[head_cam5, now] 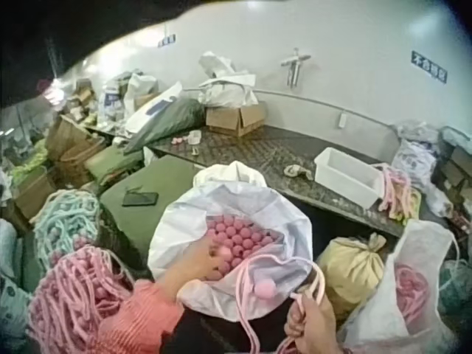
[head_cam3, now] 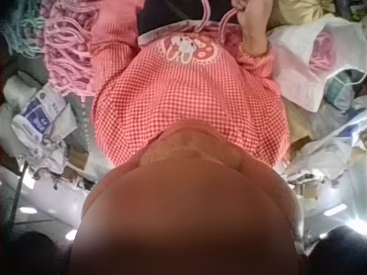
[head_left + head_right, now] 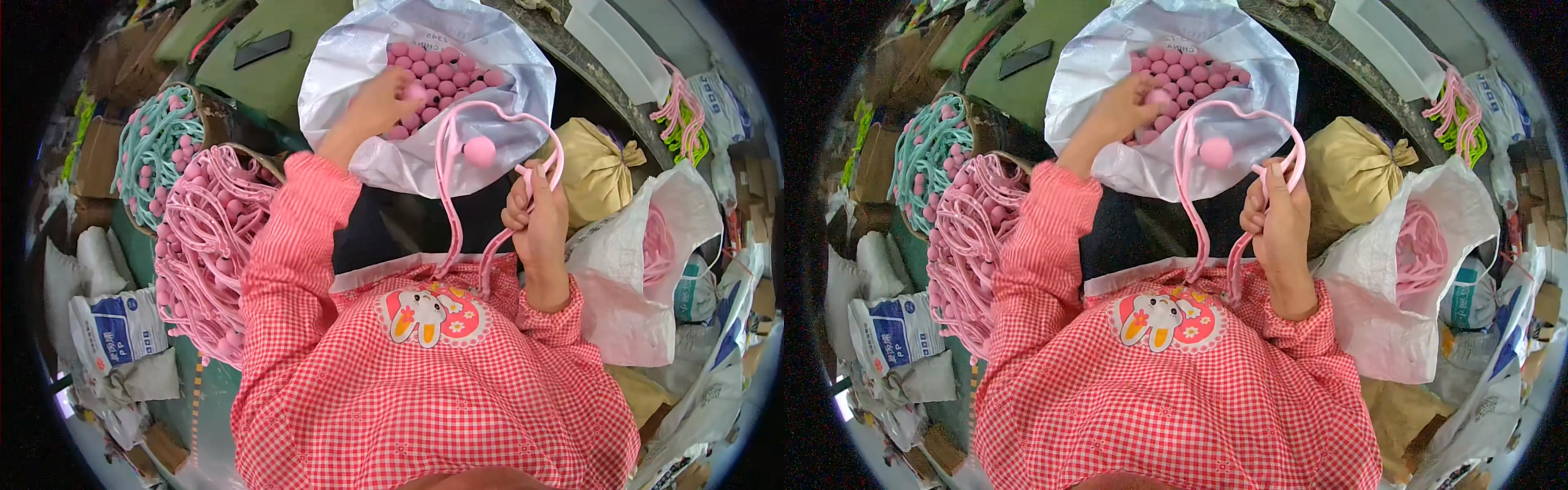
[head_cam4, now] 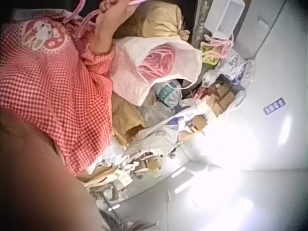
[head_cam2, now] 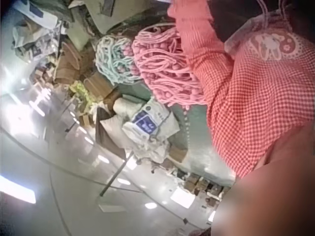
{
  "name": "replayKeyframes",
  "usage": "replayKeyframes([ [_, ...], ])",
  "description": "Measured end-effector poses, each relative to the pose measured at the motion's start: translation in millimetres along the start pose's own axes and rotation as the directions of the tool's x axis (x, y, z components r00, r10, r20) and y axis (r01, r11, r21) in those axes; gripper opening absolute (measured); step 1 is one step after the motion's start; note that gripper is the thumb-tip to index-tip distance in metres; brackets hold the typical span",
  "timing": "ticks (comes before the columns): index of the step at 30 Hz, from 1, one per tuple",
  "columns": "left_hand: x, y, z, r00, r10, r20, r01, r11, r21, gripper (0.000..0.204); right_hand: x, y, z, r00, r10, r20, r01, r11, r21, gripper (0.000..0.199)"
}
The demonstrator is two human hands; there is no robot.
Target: Assembling pink plastic balls onto plastic frames and organizing them into containers.
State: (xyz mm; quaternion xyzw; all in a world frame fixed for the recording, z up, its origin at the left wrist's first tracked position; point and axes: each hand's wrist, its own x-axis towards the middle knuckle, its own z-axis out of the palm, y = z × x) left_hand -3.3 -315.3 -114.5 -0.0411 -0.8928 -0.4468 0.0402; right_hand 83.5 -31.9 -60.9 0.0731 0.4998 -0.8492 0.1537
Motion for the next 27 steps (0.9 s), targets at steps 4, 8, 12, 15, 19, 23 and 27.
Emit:
replayKeyframes([
  [4, -50.2, 54.5, -11.3, 0.998, 0.019, -0.054, -0.048, 0.79, -0.611, 0.036, -3.6, 1.1, 9.2, 0.997, 0.034, 0.065, -0.035, 0.999, 0.011, 0.019],
  [8, -98.0, 78.5, -1.8, 0.999, -0.026, -0.02, -0.017, 0.1, -0.995, 0.038, -7.5, 2.7, 31.9, 0.994, 0.044, 0.097, -0.042, 0.999, -0.029, 0.018],
  [12, -128.1, 86.3, -1.3, 0.991, -0.007, -0.135, -0.127, 0.297, -0.946, 0.036, -9.5, 0.9, 54.6, 0.976, 0.007, 0.216, 0.023, 0.991, -0.135, 0.02],
  [15, -146.2, 91.4, -5.1, 0.991, -0.09, -0.101, -0.093, 0.096, -0.991, 0.035, -12.2, 6.1, 63.5, 0.973, -0.029, 0.23, 0.07, 0.983, -0.169, 0.02],
  [19, -162.0, 98.8, -2.1, 0.985, -0.157, -0.065, -0.055, 0.071, -0.996, 0.035, -14.2, 14.4, 58.8, 0.973, 0.016, 0.232, 0.021, 0.988, -0.153, 0.022],
  [23, -170.8, 107.6, 3.8, 0.973, -0.208, -0.105, -0.089, 0.083, -0.993, 0.038, -23.1, 19.0, 62.2, 0.967, 0.052, 0.249, -0.003, 0.981, -0.196, 0.023],
  [27, -177.4, 111.4, 8.9, 0.971, -0.227, -0.072, -0.068, 0.023, -0.997, 0.041, -27.3, 22.7, 64.7, 0.965, 0.035, 0.259, 0.021, 0.977, -0.211, 0.028],
])
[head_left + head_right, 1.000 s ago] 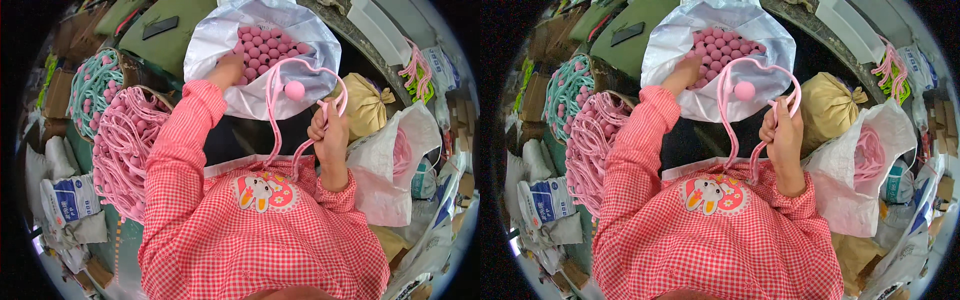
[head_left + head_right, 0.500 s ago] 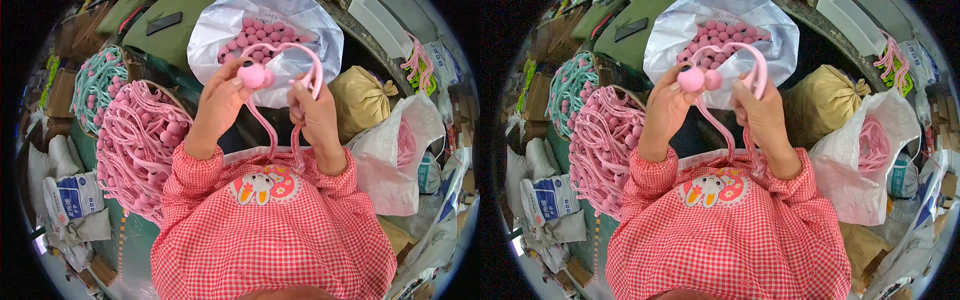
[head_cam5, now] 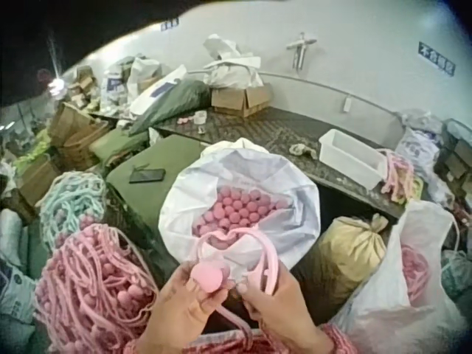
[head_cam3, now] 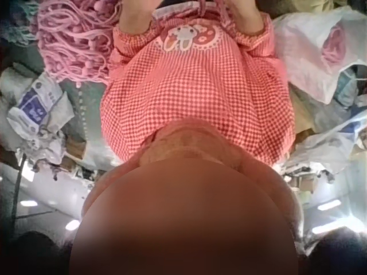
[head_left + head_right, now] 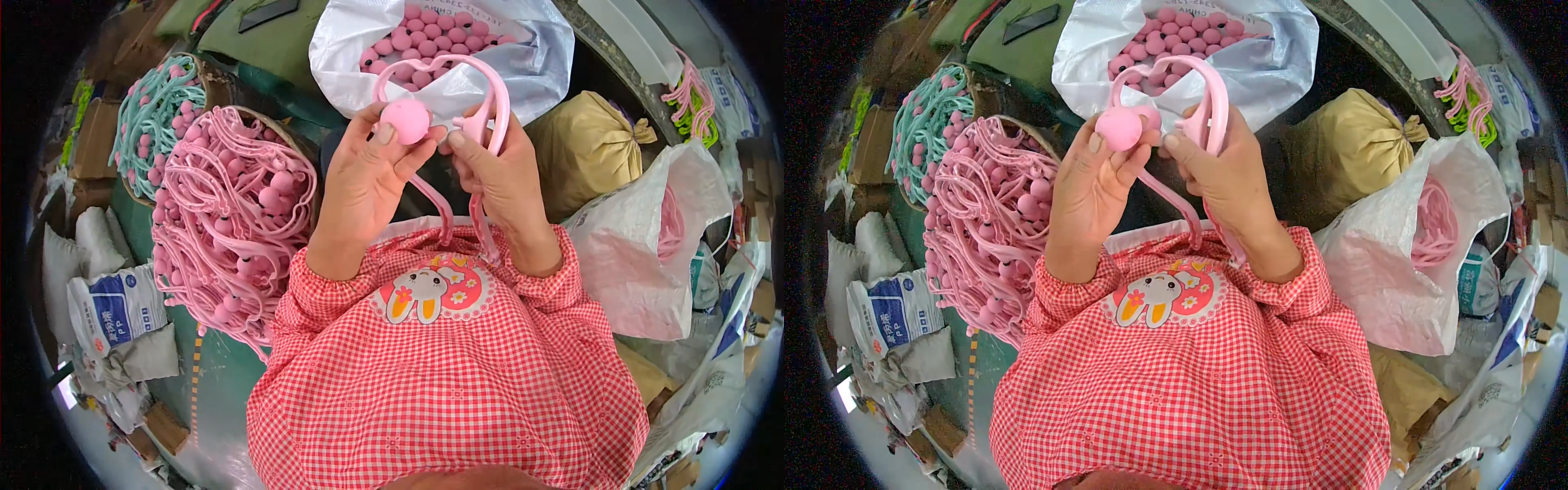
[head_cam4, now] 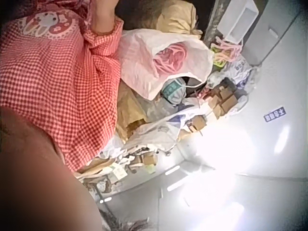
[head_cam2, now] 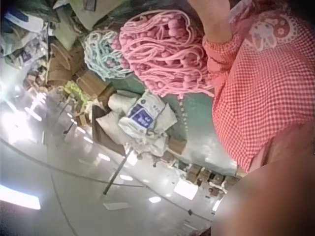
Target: Assembling pink plastic balls onto plastic frames and organizing them into containers.
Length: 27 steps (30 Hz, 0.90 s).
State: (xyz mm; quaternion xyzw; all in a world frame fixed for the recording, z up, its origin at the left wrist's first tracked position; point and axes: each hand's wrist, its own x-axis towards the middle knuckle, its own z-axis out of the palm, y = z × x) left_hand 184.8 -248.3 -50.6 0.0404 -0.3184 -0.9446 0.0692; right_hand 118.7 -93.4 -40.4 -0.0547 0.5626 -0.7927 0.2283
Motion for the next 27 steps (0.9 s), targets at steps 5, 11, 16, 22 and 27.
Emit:
replayKeyframes([
  [5, -6.6, -12.4, -2.2, 0.998, 0.064, -0.014, -0.062, 0.992, 0.107, 0.043, -2.6, -1.1, 0.4, 0.998, -0.065, 0.016, 0.066, 0.997, -0.052, 0.037],
  [11, -9.2, -29.1, 0.1, 0.992, 0.117, -0.037, -0.111, 0.984, 0.141, 0.045, -1.7, 4.6, -3.5, 0.984, -0.172, 0.053, 0.178, 0.974, -0.14, 0.039],
  [16, -9.8, -35.6, -1.1, 0.99, 0.139, -0.037, -0.132, 0.982, 0.137, 0.046, -3.4, 5.0, -8.8, 0.981, -0.176, 0.077, 0.186, 0.972, -0.144, 0.04],
  [22, -11.8, -39.6, -3.5, 0.994, 0.106, -0.017, -0.105, 0.994, 0.041, 0.046, -6.3, 3.7, -10.3, 0.981, -0.142, 0.132, 0.155, 0.984, -0.09, 0.04],
  [27, -10.8, -41.9, -5.0, 0.994, 0.106, 0.0, -0.106, 0.994, 0.032, 0.043, -5.2, 15.5, -5.4, 0.981, -0.171, 0.096, 0.182, 0.975, -0.128, 0.036],
])
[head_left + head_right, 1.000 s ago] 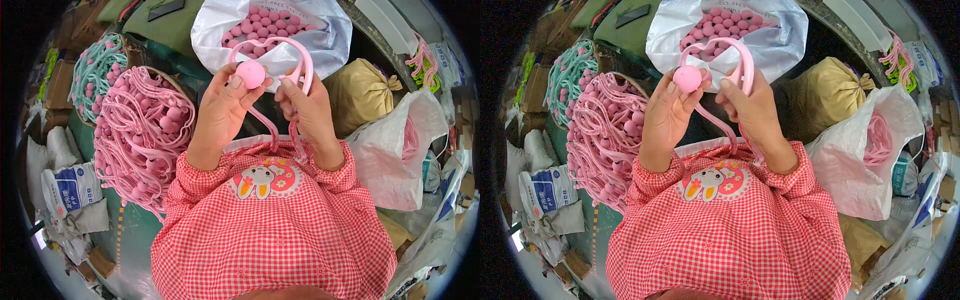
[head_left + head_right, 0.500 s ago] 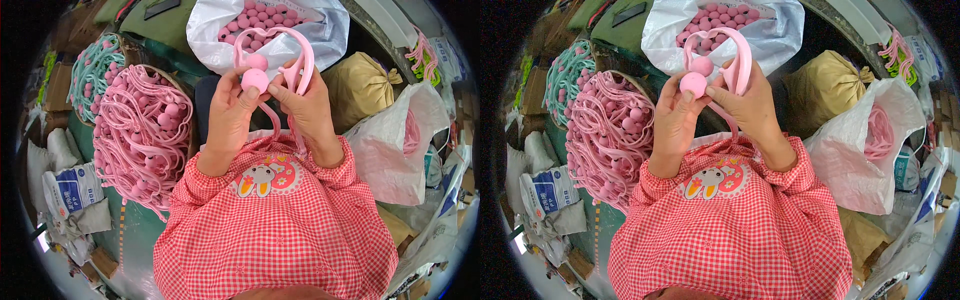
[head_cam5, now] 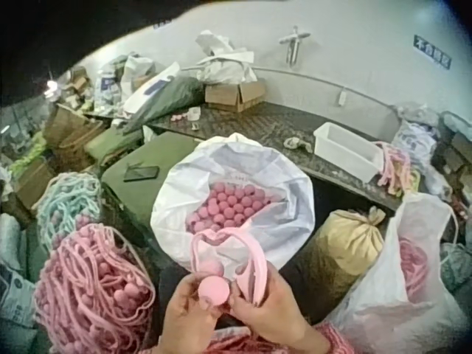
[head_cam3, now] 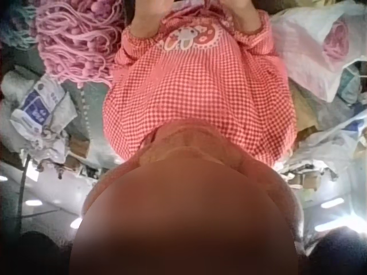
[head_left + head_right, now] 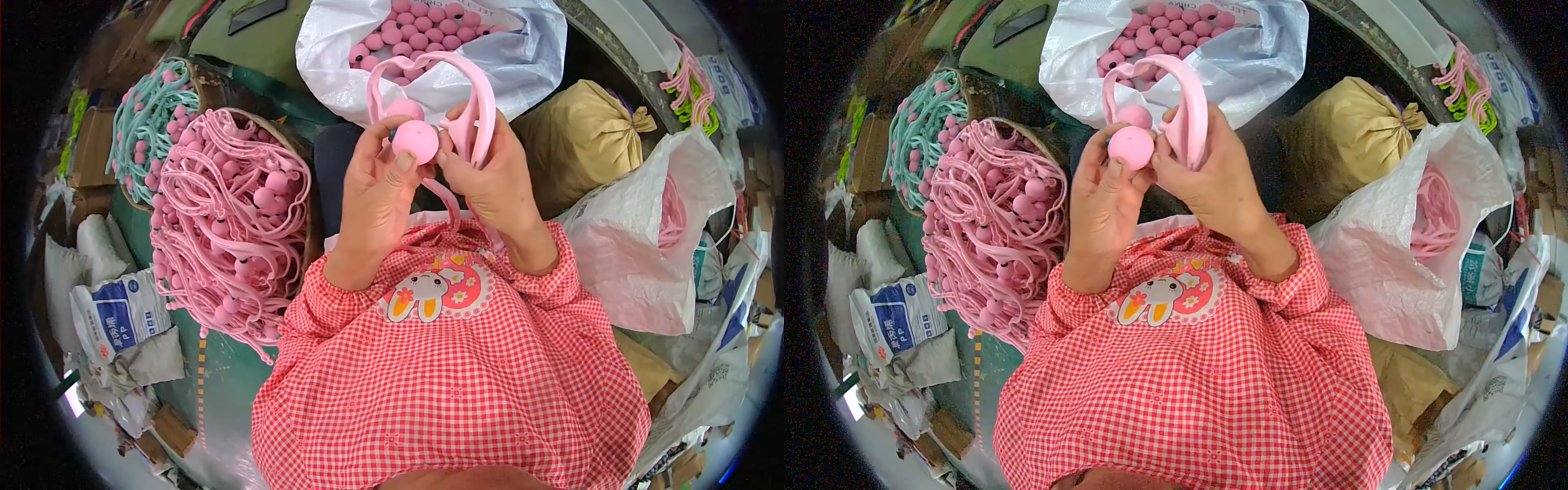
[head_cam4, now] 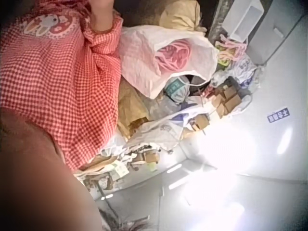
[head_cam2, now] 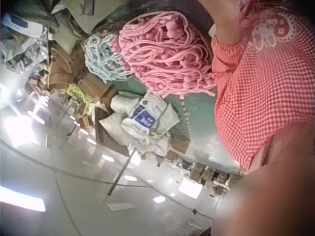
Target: Assembling pink plastic balls onto plastic frames and organizing them into containers.
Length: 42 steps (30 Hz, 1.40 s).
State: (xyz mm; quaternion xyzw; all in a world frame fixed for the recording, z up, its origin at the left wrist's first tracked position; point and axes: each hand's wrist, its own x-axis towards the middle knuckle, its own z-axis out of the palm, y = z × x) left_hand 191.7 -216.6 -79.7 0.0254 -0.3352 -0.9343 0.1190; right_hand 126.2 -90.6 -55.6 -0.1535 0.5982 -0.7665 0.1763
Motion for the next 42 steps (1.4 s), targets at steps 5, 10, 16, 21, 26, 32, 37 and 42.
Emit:
replayKeyframes([
  [5, 3.5, 27.5, -12.8, 0.981, 0.143, 0.129, -0.136, 0.989, -0.065, 0.04, 1.6, 7.1, 1.6, 0.98, -0.191, -0.054, 0.163, 0.93, -0.329, 0.03],
  [10, 7.7, 46.7, 1.7, 0.992, 0.058, 0.111, -0.071, 0.991, 0.114, 0.045, 0.1, 8.1, -7.0, 0.998, 0.065, -0.017, -0.066, 0.996, -0.06, 0.023],
  [16, 17.5, 28.3, 0.7, 0.929, 0.225, 0.294, -0.362, 0.722, 0.59, 0.053, 2.2, 21.5, -7.9, 0.999, 0.043, -0.032, -0.048, 0.984, -0.169, 0.029],
  [21, 29.2, 19.1, 1.7, 0.79, 0.249, 0.56, -0.578, 0.0, 0.816, 0.042, 0.8, 22.0, -10.8, 0.994, -0.043, -0.102, 0.03, 0.992, -0.124, 0.028],
  [26, 33.5, 9.3, -19.2, 0.739, 0.286, 0.61, -0.637, 0.001, 0.771, 0.051, -3.4, 11.7, -10.3, 0.99, 0.086, -0.114, -0.095, 0.993, -0.071, 0.028],
  [32, 15.5, 3.2, 6.7, 0.888, 0.377, 0.263, -0.446, 0.572, 0.688, 0.04, -3.0, 2.7, -8.6, 0.991, 0.087, -0.1, -0.091, 0.995, -0.042, 0.03],
  [37, 26.8, 10.0, -2.7, 0.811, 0.211, 0.546, -0.542, -0.085, 0.836, 0.038, -6.3, -3.3, -11.3, 0.991, 0.029, -0.127, -0.041, 0.995, -0.088, 0.029],
  [42, 27.0, 5.5, -9.2, 0.878, 0.052, 0.475, -0.47, -0.09, 0.878, 0.034, -12.9, 9.6, -15.1, 0.994, -0.032, -0.104, 0.012, 0.982, -0.191, 0.025],
])
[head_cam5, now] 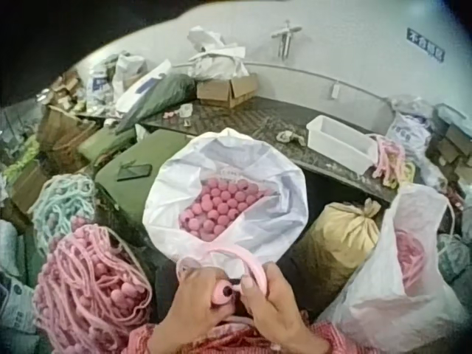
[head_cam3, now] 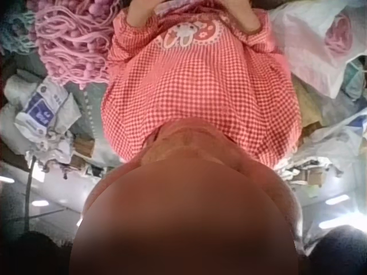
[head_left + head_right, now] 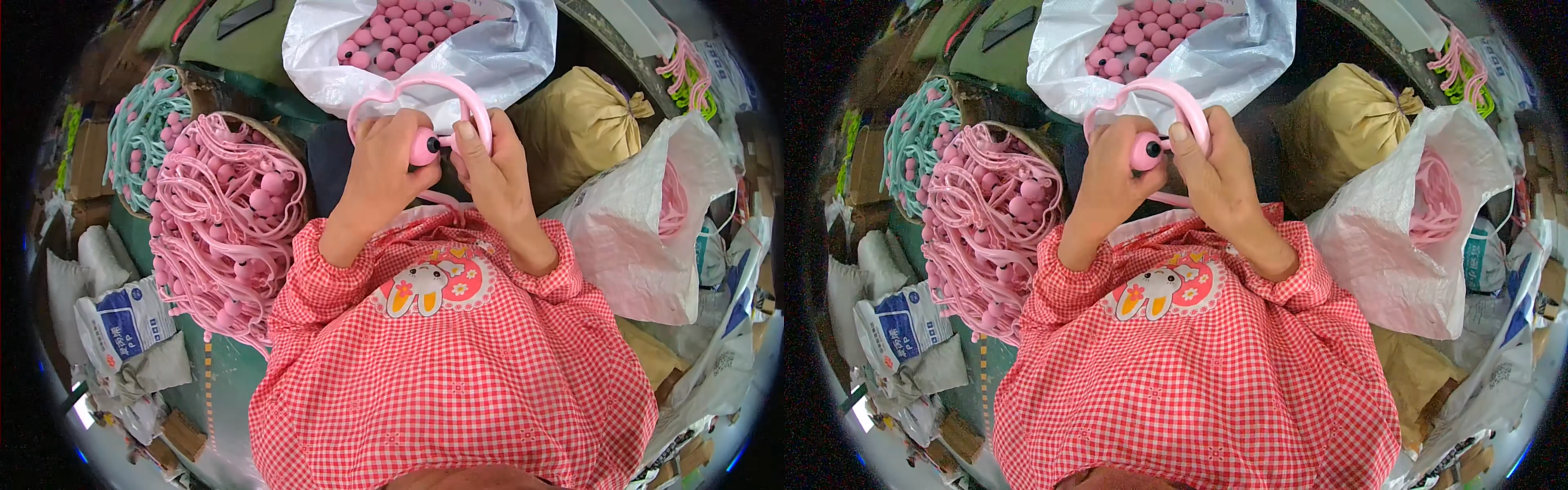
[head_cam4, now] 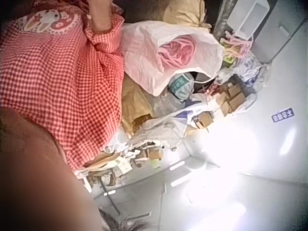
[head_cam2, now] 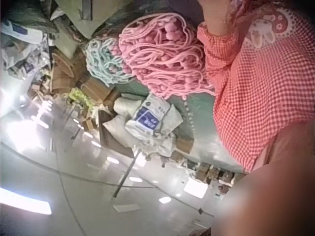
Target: Assembling pink plastic balls onto plastic frames and organizing them into containers.
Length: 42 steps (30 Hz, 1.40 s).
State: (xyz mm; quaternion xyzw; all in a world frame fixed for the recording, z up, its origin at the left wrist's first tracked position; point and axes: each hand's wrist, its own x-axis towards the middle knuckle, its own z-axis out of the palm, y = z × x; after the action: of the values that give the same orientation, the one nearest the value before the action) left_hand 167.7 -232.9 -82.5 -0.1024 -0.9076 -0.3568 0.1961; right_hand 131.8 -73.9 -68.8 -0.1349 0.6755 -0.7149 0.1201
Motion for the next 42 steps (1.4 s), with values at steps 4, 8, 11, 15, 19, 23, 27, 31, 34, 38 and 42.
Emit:
replayKeyframes([
  [4, 0.0, -3.9, 3.1, 0.997, -0.039, 0.059, 0.038, 0.999, 0.016, 0.036, 1.4, 4.4, -4.3, 1.0, -0.005, -0.002, 0.005, 0.999, -0.053, 0.024],
  [8, 2.5, -7.3, 3.3, 0.993, -0.035, 0.112, 0.033, 0.999, 0.013, 0.039, 3.2, 4.3, -2.3, 1.0, 0.016, 0.012, -0.014, 0.99, -0.142, 0.023],
  [11, 3.2, -15.8, 4.5, 0.992, -0.05, 0.119, 0.057, 0.997, -0.051, 0.04, 5.5, 7.2, 1.9, 1.0, 0.006, 0.019, -0.002, 0.984, -0.179, 0.023],
  [15, 1.7, -21.7, -1.2, 0.993, -0.034, 0.111, 0.051, 0.987, -0.154, 0.039, 1.2, -16.0, 5.3, 0.982, -0.171, 0.084, 0.191, 0.895, -0.403, 0.023],
  [19, 6.3, -17.9, 3.7, 0.963, 0.018, 0.269, 0.003, 0.997, -0.079, 0.036, -2.3, 7.3, -8.6, 0.984, -0.126, 0.125, 0.16, 0.936, -0.313, 0.027],
  [23, 20.7, -1.9, -15.9, 0.86, 0.032, 0.51, 0.095, 0.971, -0.221, 0.031, -21.0, -1.3, -7.1, 0.986, -0.115, 0.118, 0.135, 0.974, -0.182, 0.025],
  [27, 24.2, -8.2, -22.7, 0.806, 0.078, 0.586, 0.051, 0.978, -0.2, 0.029, -18.7, -2.6, 6.9, 0.99, -0.116, 0.086, 0.13, 0.977, -0.17, 0.027],
  [31, 24.6, 13.2, -22.0, 0.934, -0.103, 0.342, 0.057, 0.988, 0.141, 0.027, -5.1, 9.0, 12.1, 0.994, 0.087, -0.063, -0.091, 0.994, -0.062, 0.038],
  [34, 15.5, 1.4, -5.3, 0.999, -0.022, 0.029, 0.012, 0.952, 0.306, 0.025, 8.1, 15.2, 16.4, 0.949, 0.304, -0.087, -0.299, 0.952, 0.066, 0.045],
  [38, 10.5, 7.6, -22.8, 0.99, -0.006, -0.139, 0.055, 0.935, 0.35, 0.017, 21.2, 14.8, 31.2, 0.927, 0.376, 0.014, -0.364, 0.885, 0.292, 0.044],
  [42, -10.1, -0.9, -42.9, 0.983, -0.043, -0.178, 0.088, 0.963, 0.254, 0.016, 9.1, 14.4, 64.4, 0.977, 0.21, -0.05, -0.199, 0.965, 0.171, 0.04],
])
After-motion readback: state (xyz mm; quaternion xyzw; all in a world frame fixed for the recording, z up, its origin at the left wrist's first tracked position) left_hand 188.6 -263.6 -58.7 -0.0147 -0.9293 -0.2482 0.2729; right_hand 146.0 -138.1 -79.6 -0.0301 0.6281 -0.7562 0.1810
